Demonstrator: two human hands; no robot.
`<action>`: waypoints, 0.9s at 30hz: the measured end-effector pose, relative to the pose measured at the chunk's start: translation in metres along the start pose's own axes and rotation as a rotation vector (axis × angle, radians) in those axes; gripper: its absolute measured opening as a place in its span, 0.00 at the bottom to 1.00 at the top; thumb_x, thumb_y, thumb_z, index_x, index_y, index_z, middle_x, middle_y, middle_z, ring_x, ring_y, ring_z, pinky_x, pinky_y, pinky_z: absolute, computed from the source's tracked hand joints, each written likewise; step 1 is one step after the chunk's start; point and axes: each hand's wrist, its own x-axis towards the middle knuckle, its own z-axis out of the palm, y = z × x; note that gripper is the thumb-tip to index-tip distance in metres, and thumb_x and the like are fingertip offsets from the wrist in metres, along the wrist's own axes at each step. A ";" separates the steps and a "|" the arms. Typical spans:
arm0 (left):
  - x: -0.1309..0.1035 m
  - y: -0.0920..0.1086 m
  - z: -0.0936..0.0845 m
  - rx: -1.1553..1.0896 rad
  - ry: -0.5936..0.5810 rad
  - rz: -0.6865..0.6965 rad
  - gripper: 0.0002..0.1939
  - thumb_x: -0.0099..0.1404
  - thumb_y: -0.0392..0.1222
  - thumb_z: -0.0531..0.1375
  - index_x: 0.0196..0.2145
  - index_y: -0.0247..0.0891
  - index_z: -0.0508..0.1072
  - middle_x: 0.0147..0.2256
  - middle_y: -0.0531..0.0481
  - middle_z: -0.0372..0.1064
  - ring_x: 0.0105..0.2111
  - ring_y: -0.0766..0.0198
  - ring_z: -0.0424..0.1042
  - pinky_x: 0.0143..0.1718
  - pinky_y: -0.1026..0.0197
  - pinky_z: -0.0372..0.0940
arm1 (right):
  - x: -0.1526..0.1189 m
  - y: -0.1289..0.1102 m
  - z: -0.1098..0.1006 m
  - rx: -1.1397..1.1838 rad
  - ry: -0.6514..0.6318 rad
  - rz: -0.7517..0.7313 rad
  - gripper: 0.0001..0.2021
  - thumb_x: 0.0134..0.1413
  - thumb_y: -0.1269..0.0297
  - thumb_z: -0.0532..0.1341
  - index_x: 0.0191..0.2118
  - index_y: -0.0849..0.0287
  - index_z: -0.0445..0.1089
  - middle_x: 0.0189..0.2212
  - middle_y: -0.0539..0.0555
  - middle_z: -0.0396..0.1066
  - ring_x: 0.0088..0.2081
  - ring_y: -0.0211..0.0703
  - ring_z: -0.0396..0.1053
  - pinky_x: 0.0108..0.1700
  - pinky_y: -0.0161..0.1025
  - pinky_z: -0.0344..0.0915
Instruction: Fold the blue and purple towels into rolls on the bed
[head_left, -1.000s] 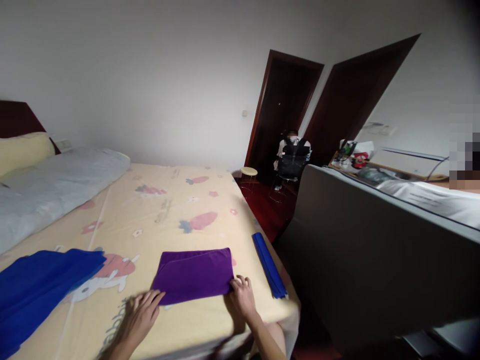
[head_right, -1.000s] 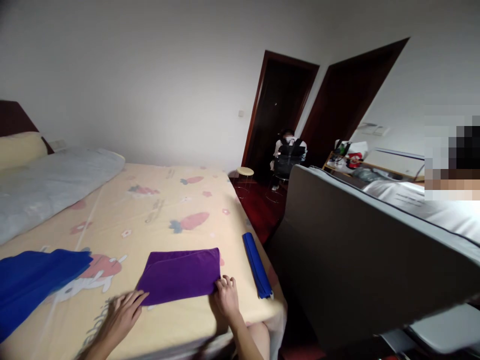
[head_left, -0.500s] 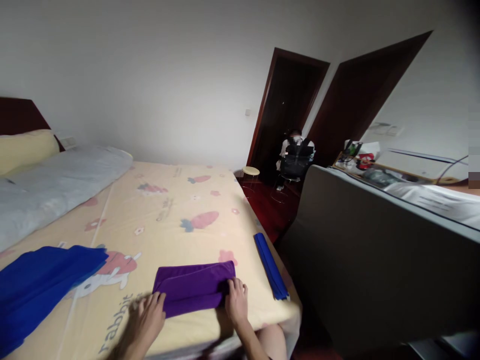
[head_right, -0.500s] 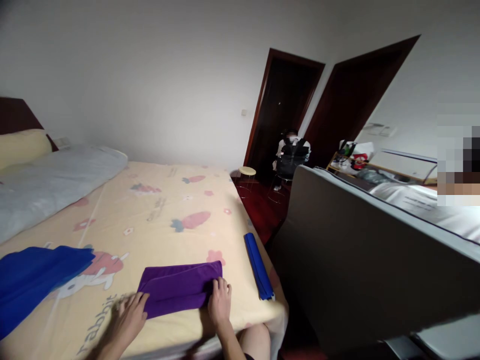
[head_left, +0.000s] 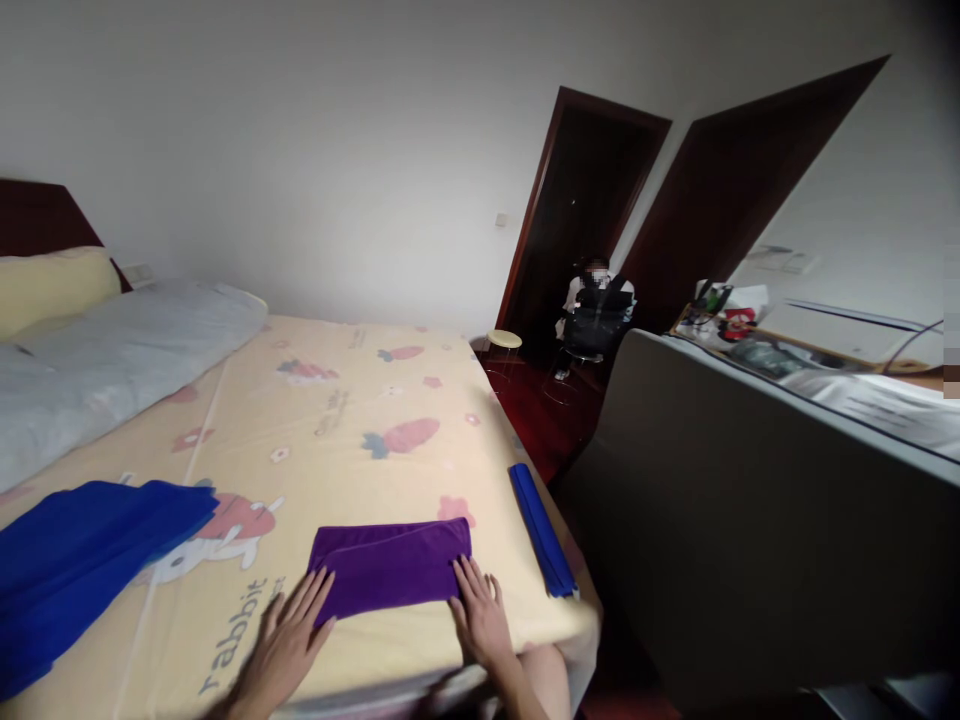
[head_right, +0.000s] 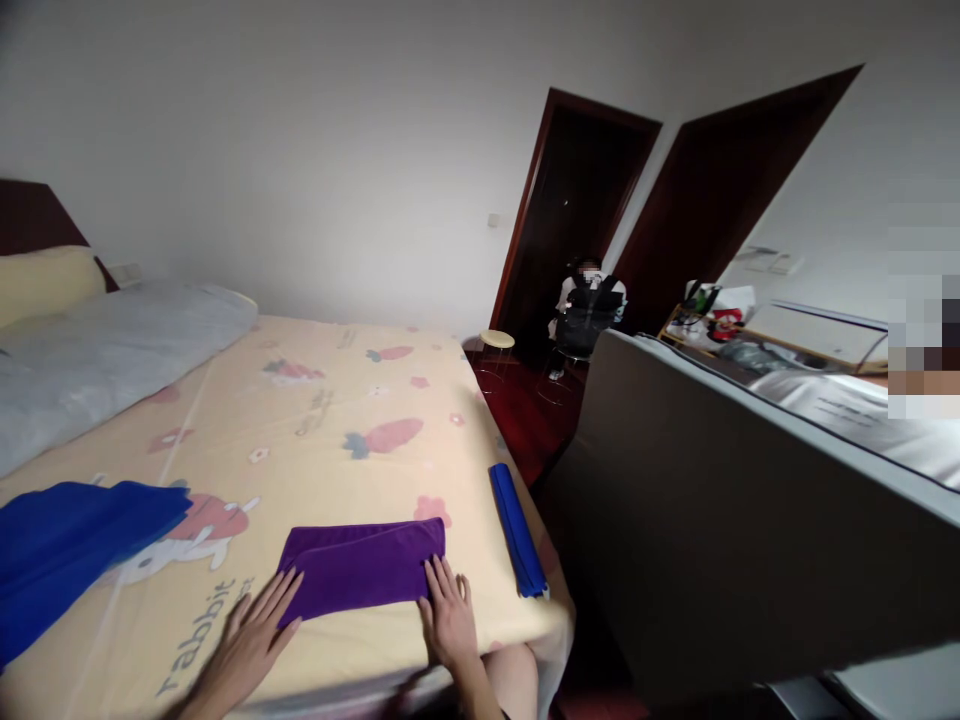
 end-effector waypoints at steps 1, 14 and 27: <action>0.000 0.001 -0.003 0.009 -0.007 -0.016 0.32 0.69 0.58 0.45 0.67 0.50 0.47 0.68 0.50 0.49 0.68 0.53 0.49 0.66 0.37 0.41 | 0.000 0.004 -0.002 -0.008 -0.012 0.003 0.27 0.67 0.55 0.48 0.69 0.47 0.45 0.67 0.54 0.52 0.67 0.53 0.52 0.64 0.58 0.54; 0.021 0.064 0.007 -0.037 0.011 0.183 0.36 0.65 0.39 0.47 0.68 0.53 0.41 0.68 0.57 0.48 0.66 0.60 0.52 0.65 0.48 0.50 | 0.031 -0.047 0.003 0.131 -0.271 -0.006 0.32 0.59 0.52 0.53 0.68 0.49 0.50 0.68 0.53 0.51 0.68 0.52 0.48 0.67 0.59 0.43; -0.020 0.001 0.005 0.039 0.166 0.073 0.33 0.64 0.41 0.49 0.66 0.58 0.50 0.66 0.56 0.54 0.66 0.56 0.54 0.63 0.45 0.49 | -0.012 0.023 0.005 -0.051 -0.060 -0.001 0.36 0.55 0.74 0.47 0.69 0.45 0.44 0.67 0.51 0.51 0.67 0.47 0.52 0.62 0.53 0.55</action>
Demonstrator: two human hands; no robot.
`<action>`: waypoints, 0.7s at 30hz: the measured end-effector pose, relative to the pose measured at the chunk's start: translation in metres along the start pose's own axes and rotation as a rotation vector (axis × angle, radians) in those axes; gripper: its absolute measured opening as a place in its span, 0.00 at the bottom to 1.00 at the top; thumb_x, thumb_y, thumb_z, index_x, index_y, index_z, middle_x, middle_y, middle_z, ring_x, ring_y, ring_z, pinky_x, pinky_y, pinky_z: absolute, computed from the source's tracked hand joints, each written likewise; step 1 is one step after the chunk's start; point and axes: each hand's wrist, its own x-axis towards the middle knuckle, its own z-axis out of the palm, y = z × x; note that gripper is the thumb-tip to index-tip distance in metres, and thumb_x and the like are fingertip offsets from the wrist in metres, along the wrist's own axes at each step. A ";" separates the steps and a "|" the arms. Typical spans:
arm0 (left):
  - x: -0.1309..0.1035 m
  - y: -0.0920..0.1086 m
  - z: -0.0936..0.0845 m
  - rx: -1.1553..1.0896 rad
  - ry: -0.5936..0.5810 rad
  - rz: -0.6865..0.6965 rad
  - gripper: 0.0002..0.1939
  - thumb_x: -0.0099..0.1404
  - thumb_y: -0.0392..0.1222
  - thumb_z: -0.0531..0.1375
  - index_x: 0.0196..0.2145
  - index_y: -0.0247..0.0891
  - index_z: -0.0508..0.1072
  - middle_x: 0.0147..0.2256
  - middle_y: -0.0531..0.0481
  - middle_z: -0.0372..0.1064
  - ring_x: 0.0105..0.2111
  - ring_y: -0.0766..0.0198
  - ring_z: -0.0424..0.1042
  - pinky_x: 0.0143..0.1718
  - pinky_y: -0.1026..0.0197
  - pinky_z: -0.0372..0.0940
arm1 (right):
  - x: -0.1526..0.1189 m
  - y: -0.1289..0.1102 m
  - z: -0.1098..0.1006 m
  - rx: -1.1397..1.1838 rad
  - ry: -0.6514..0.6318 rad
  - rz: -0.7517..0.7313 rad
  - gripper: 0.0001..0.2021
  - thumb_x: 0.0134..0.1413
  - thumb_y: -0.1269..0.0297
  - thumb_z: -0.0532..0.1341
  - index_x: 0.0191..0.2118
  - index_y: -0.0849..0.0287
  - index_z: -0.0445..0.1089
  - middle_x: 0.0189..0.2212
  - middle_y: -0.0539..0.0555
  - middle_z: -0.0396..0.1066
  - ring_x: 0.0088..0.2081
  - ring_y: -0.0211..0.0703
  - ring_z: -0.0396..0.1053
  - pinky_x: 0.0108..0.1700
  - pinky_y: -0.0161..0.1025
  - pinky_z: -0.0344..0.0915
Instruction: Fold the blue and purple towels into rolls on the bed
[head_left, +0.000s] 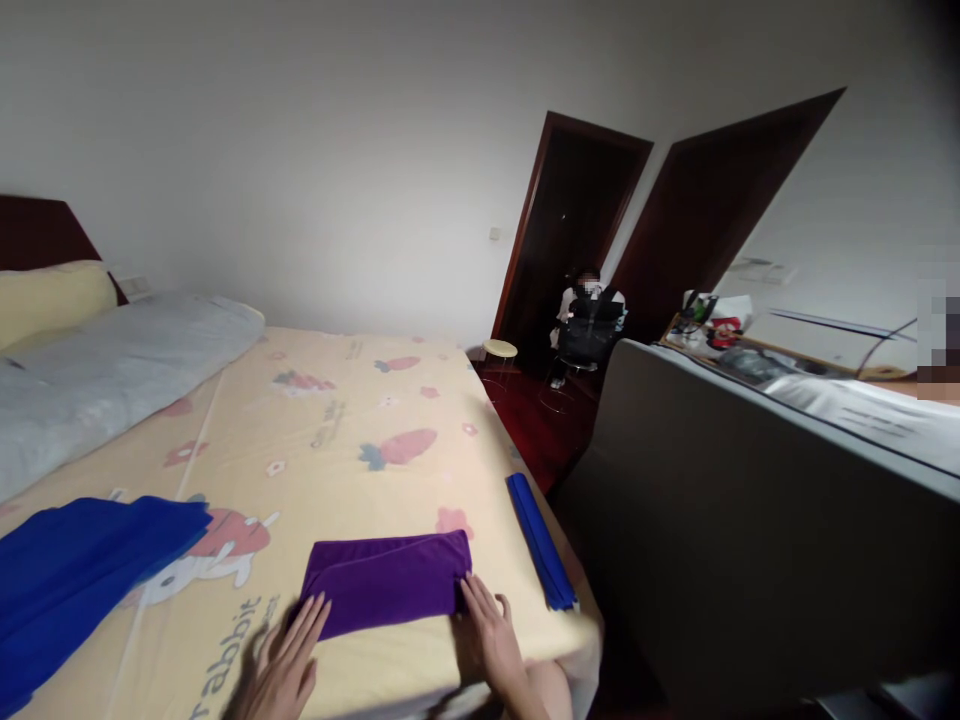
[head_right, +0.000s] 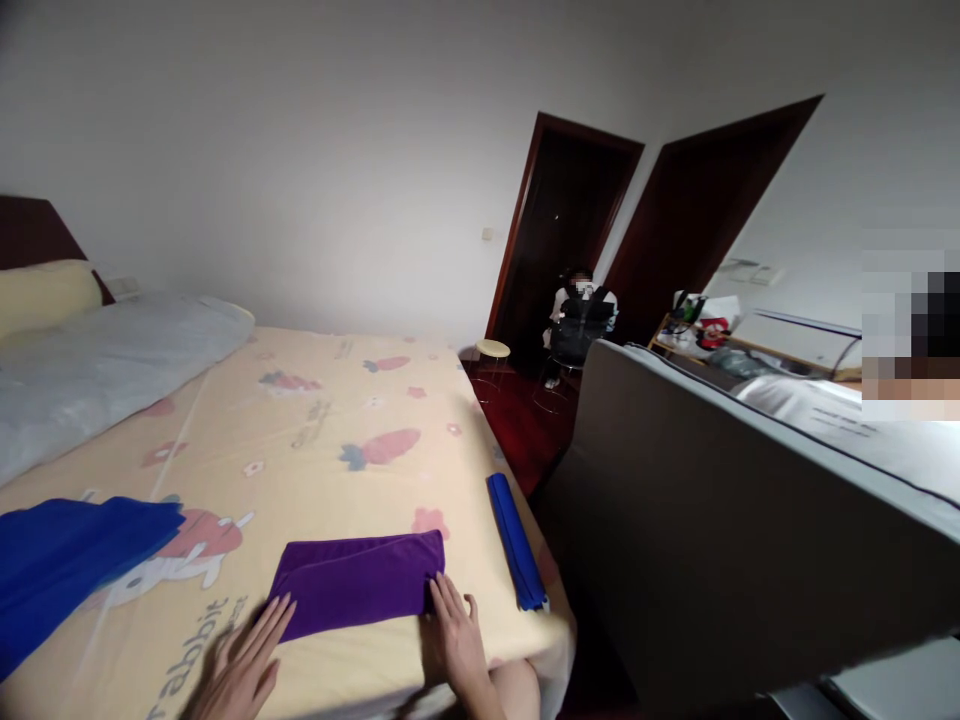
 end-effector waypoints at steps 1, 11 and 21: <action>-0.004 0.001 0.003 -0.018 -0.016 0.007 0.32 0.65 0.42 0.48 0.66 0.58 0.49 0.66 0.57 0.55 0.65 0.57 0.56 0.62 0.47 0.51 | -0.004 -0.001 0.005 0.016 0.016 -0.020 0.35 0.56 0.75 0.47 0.68 0.44 0.46 0.66 0.50 0.54 0.66 0.47 0.54 0.61 0.52 0.57; 0.021 -0.009 0.007 -0.058 -0.049 -0.067 0.27 0.64 0.36 0.49 0.57 0.54 0.69 0.57 0.53 0.70 0.58 0.58 0.66 0.57 0.50 0.55 | 0.017 -0.014 -0.011 0.073 0.055 0.042 0.26 0.53 0.77 0.49 0.55 0.52 0.68 0.53 0.54 0.72 0.54 0.46 0.67 0.54 0.45 0.57; 0.090 0.001 -0.020 -0.022 -0.255 -0.175 0.25 0.61 0.30 0.46 0.51 0.37 0.73 0.52 0.38 0.74 0.56 0.51 0.68 0.57 0.41 0.55 | 0.075 -0.020 -0.035 -0.005 0.043 0.129 0.19 0.49 0.76 0.50 0.42 0.57 0.73 0.42 0.59 0.75 0.47 0.54 0.69 0.53 0.54 0.56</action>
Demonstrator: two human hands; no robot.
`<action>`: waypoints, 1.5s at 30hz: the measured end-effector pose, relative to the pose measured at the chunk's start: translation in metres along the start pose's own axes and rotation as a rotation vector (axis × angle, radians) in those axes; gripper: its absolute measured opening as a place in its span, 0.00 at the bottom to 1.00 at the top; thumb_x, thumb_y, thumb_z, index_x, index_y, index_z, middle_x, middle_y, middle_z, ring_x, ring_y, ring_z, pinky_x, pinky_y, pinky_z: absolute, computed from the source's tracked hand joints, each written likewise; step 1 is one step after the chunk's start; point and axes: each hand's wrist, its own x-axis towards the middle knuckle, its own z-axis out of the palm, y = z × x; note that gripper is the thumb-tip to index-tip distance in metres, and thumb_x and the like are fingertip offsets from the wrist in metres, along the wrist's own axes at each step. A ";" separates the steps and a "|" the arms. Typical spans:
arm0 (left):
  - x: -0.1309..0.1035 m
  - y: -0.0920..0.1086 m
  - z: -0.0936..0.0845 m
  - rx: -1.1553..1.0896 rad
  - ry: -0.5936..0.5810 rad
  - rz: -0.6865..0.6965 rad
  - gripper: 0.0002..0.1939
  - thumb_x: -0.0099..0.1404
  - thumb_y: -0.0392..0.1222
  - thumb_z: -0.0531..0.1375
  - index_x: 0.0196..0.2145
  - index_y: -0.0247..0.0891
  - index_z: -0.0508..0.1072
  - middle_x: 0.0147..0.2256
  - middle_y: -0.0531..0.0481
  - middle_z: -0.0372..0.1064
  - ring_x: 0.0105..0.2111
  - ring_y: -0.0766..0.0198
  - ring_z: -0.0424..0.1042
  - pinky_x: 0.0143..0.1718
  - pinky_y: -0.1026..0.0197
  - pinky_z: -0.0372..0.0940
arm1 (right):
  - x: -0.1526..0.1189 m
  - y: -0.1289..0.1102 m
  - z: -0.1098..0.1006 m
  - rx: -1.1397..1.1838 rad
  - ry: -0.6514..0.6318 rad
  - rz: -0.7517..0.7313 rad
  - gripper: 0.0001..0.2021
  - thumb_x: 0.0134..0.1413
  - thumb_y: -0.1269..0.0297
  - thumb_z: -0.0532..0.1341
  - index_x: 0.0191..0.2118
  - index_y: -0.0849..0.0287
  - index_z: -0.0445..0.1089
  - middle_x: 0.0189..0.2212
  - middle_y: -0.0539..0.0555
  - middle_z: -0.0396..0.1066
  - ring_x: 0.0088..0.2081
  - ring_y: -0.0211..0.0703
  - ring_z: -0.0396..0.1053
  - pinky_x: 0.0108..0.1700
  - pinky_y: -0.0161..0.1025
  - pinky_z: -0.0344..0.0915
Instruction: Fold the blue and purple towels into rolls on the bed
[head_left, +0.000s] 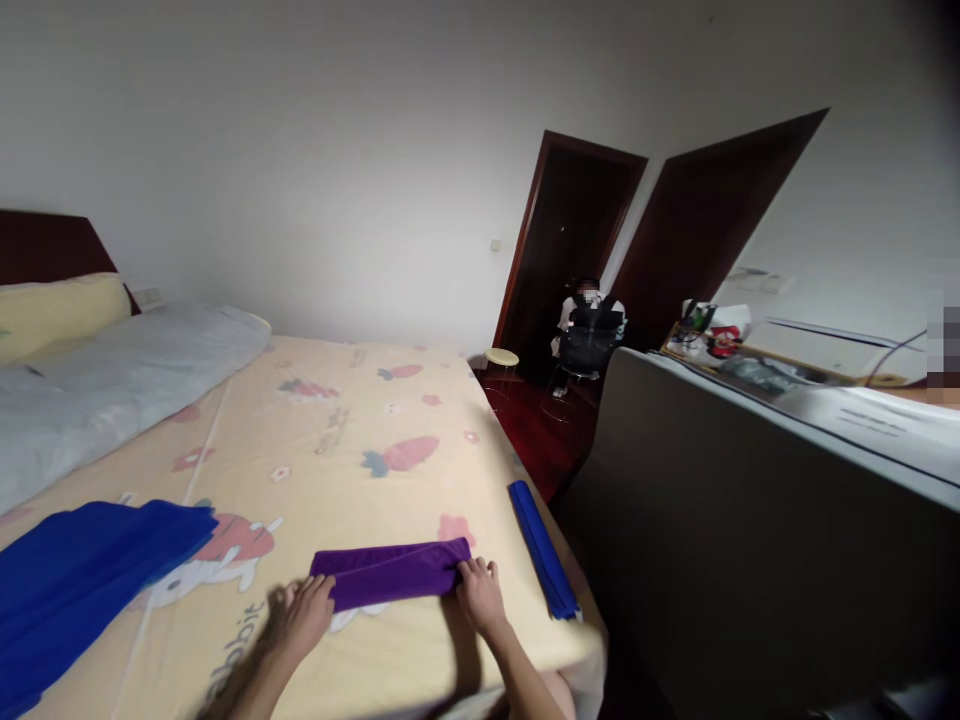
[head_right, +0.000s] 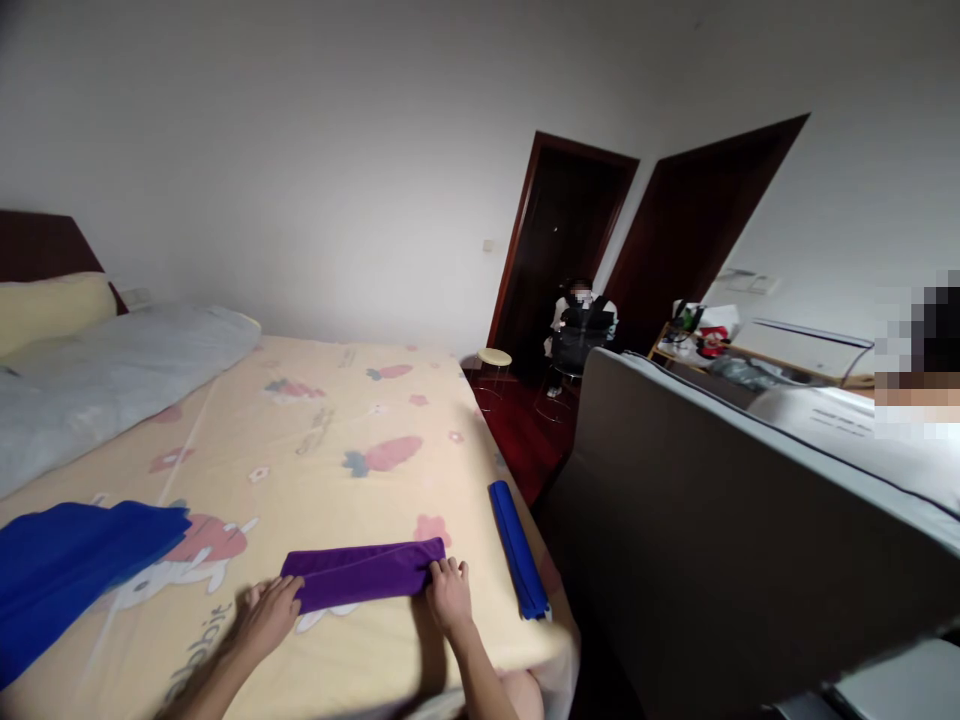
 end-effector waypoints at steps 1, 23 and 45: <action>0.003 0.004 0.001 0.010 0.013 -0.008 0.26 0.61 0.29 0.46 0.52 0.35 0.73 0.52 0.36 0.73 0.56 0.49 0.68 0.57 0.39 0.54 | 0.002 -0.004 0.004 -0.011 0.011 0.030 0.21 0.51 0.76 0.49 0.47 0.58 0.72 0.47 0.62 0.74 0.50 0.56 0.68 0.55 0.57 0.56; 0.012 0.005 0.028 0.004 0.106 0.228 0.32 0.69 0.47 0.47 0.68 0.48 0.44 0.68 0.50 0.49 0.66 0.57 0.52 0.64 0.47 0.50 | 0.001 -0.017 0.039 0.071 0.043 -0.124 0.30 0.63 0.60 0.50 0.69 0.51 0.46 0.68 0.52 0.50 0.68 0.49 0.49 0.68 0.55 0.49; 0.002 0.008 -0.011 -0.004 0.033 0.071 0.28 0.66 0.32 0.43 0.59 0.45 0.67 0.60 0.44 0.67 0.59 0.57 0.64 0.58 0.45 0.51 | 0.018 -0.030 0.011 0.063 0.037 -0.020 0.18 0.59 0.72 0.48 0.49 0.54 0.70 0.49 0.56 0.73 0.54 0.54 0.66 0.61 0.56 0.52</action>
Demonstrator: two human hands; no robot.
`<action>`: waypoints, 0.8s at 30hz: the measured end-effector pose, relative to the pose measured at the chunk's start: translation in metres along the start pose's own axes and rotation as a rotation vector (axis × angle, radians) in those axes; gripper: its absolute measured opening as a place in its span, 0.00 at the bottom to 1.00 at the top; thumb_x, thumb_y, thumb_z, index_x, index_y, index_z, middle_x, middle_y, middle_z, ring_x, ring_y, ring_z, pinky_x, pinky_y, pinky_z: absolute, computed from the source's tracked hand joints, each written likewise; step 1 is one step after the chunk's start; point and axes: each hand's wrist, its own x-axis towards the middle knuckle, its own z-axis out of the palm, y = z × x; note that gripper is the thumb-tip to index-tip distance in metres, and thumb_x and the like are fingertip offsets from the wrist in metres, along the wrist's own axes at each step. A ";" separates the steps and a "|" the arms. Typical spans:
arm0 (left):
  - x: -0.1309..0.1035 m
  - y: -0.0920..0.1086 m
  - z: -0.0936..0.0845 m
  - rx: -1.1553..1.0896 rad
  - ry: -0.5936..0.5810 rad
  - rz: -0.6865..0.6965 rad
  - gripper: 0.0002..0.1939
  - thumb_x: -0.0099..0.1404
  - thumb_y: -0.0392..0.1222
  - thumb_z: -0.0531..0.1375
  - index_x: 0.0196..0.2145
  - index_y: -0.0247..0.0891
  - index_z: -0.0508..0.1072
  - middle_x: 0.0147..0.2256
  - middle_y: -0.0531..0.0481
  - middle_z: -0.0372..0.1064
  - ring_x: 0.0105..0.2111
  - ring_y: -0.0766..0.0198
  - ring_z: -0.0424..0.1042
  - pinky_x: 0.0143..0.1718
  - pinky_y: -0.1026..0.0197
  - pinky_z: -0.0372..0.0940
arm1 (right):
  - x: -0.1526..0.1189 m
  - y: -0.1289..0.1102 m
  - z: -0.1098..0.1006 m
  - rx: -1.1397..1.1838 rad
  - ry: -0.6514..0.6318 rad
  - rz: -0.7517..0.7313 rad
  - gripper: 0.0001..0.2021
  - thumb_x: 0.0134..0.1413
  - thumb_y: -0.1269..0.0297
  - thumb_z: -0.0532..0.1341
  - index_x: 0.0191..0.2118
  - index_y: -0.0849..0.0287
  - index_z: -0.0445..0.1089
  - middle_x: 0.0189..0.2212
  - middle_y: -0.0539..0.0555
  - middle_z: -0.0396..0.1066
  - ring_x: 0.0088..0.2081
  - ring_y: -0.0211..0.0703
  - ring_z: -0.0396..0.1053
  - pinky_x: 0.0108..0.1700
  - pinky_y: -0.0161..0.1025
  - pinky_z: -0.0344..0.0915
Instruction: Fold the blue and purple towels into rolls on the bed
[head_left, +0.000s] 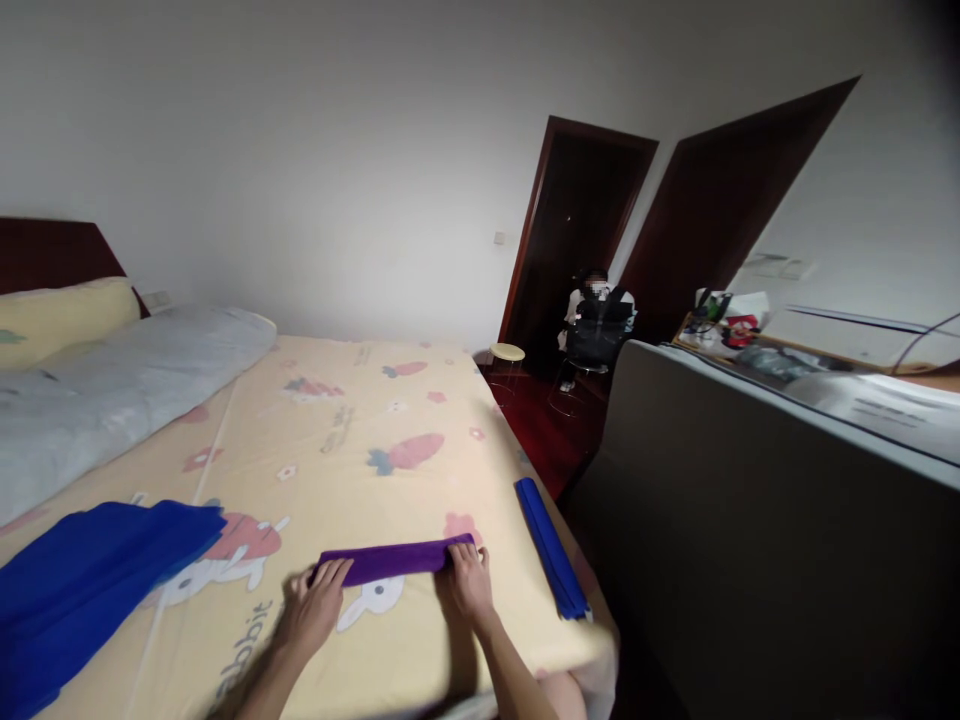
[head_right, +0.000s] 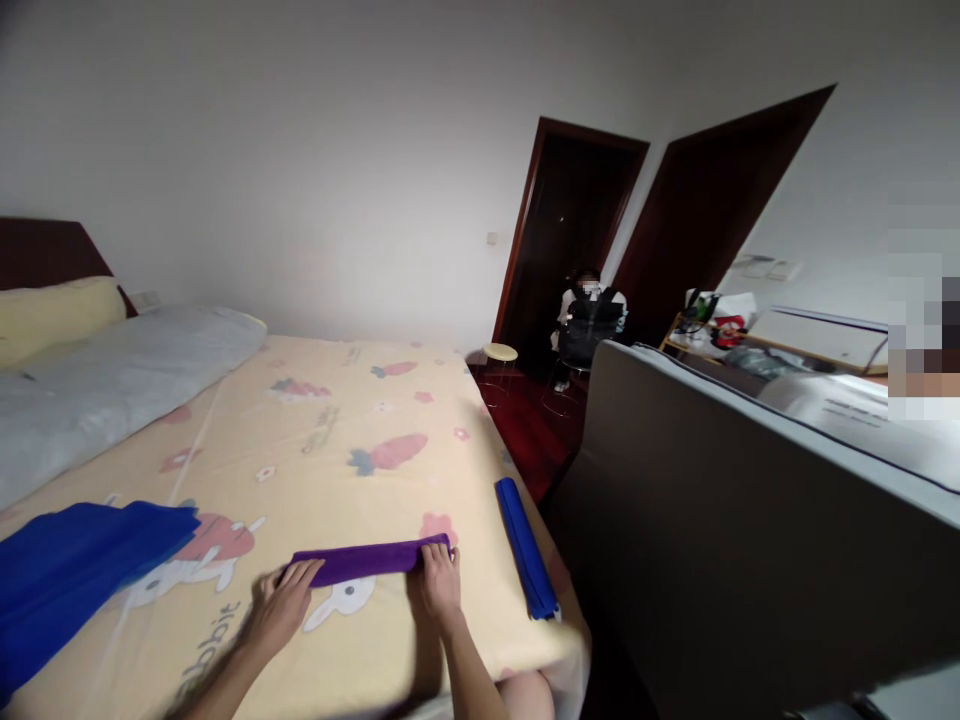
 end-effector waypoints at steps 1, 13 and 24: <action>0.001 0.001 -0.004 -0.003 -0.009 0.027 0.27 0.66 0.33 0.43 0.56 0.44 0.70 0.56 0.44 0.71 0.56 0.57 0.66 0.58 0.46 0.51 | 0.003 -0.002 -0.002 -0.005 -0.002 0.000 0.16 0.58 0.71 0.49 0.45 0.55 0.71 0.45 0.56 0.74 0.51 0.54 0.66 0.60 0.55 0.53; 0.006 0.038 0.013 0.041 -0.020 0.042 0.30 0.60 0.31 0.48 0.60 0.39 0.66 0.61 0.42 0.64 0.62 0.53 0.59 0.62 0.45 0.48 | -0.018 -0.041 0.017 0.005 -0.084 0.014 0.28 0.58 0.72 0.49 0.64 0.55 0.57 0.65 0.58 0.58 0.66 0.55 0.52 0.65 0.57 0.48; -0.018 -0.011 0.052 -0.014 0.227 0.209 0.33 0.69 0.54 0.49 0.68 0.49 0.46 0.67 0.50 0.52 0.66 0.54 0.52 0.65 0.47 0.45 | -0.040 0.018 0.004 0.004 -0.216 -0.070 0.32 0.62 0.63 0.47 0.70 0.50 0.40 0.70 0.51 0.43 0.70 0.48 0.42 0.69 0.58 0.42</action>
